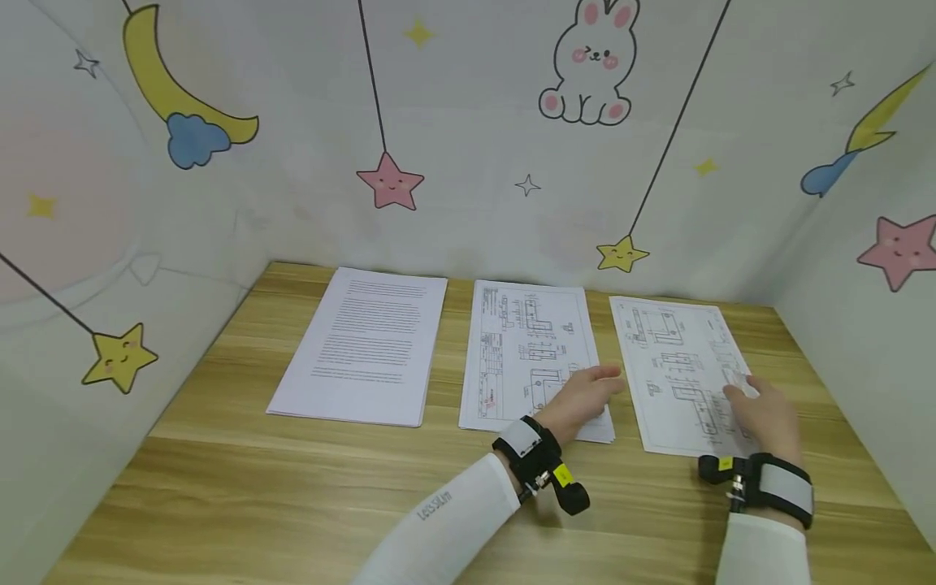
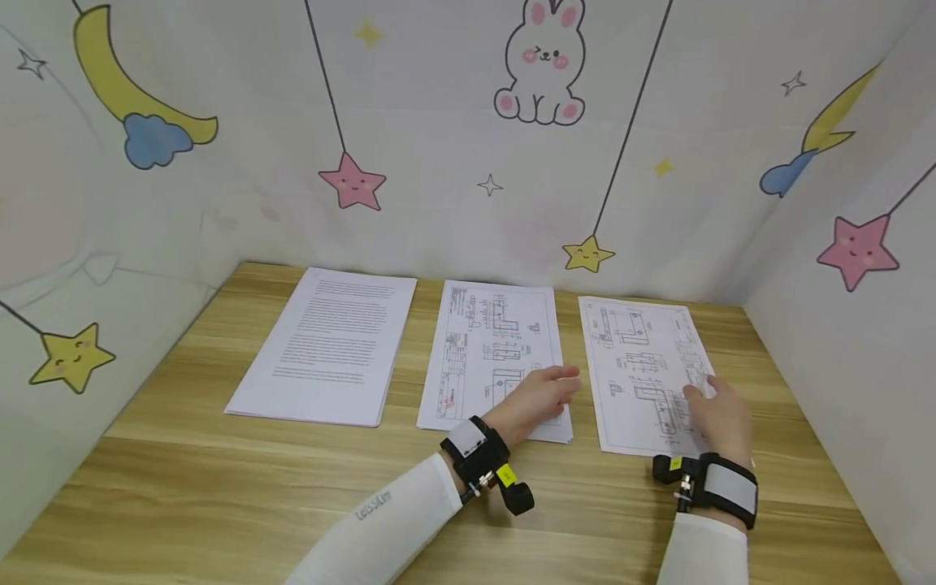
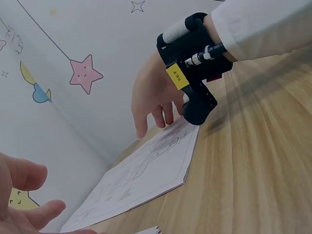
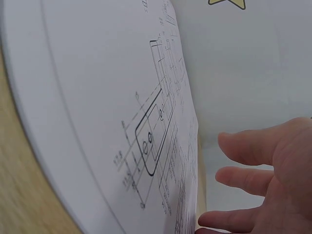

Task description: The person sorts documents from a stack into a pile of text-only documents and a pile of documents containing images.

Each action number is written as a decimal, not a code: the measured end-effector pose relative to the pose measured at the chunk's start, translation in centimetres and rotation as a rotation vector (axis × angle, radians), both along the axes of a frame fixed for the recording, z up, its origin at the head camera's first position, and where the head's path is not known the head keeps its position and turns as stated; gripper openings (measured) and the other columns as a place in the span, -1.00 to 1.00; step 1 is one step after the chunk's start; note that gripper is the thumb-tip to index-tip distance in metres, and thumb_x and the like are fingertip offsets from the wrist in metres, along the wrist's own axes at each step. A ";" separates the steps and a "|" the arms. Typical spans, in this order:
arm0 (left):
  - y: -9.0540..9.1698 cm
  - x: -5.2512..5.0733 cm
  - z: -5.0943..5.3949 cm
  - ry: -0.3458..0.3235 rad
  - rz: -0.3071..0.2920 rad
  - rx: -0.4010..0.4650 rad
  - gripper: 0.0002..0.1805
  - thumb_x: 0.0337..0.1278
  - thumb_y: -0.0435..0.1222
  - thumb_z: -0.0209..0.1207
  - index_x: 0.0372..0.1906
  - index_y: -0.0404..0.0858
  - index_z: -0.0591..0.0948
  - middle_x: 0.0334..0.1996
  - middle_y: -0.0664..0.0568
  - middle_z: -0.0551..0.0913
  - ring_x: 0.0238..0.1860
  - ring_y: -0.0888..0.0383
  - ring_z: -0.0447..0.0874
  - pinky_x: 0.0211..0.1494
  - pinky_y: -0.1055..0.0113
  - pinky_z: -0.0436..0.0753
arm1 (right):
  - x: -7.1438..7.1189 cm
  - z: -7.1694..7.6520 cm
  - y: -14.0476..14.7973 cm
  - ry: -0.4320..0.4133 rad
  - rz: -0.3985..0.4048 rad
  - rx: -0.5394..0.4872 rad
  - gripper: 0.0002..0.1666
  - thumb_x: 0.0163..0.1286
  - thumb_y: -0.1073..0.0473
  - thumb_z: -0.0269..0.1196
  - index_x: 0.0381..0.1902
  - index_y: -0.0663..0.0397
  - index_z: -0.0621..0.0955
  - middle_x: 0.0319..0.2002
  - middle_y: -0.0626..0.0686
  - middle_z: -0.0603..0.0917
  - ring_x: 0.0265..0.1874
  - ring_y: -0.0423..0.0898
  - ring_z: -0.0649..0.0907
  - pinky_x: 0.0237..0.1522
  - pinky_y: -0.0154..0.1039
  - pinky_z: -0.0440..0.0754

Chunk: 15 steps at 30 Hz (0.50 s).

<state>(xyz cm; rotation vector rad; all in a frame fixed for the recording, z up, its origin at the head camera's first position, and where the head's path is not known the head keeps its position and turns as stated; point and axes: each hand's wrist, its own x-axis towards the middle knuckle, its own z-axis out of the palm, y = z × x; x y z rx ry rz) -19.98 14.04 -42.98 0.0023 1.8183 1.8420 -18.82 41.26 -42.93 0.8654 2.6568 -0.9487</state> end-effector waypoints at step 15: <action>0.8 -0.2 -0.5 -0.208 0.002 0.256 -0.51 0.34 -0.22 0.16 0.32 -0.27 0.49 0.10 0.01 0.54 0.00 0.10 0.47 0.36 0.09 0.43 | 0.0 0.1 -0.7 0.006 0.014 0.025 -0.15 0.55 -0.11 -0.16 0.54 0.34 -0.03 0.48 0.53 0.00 0.44 0.53 0.08 0.38 0.44 0.14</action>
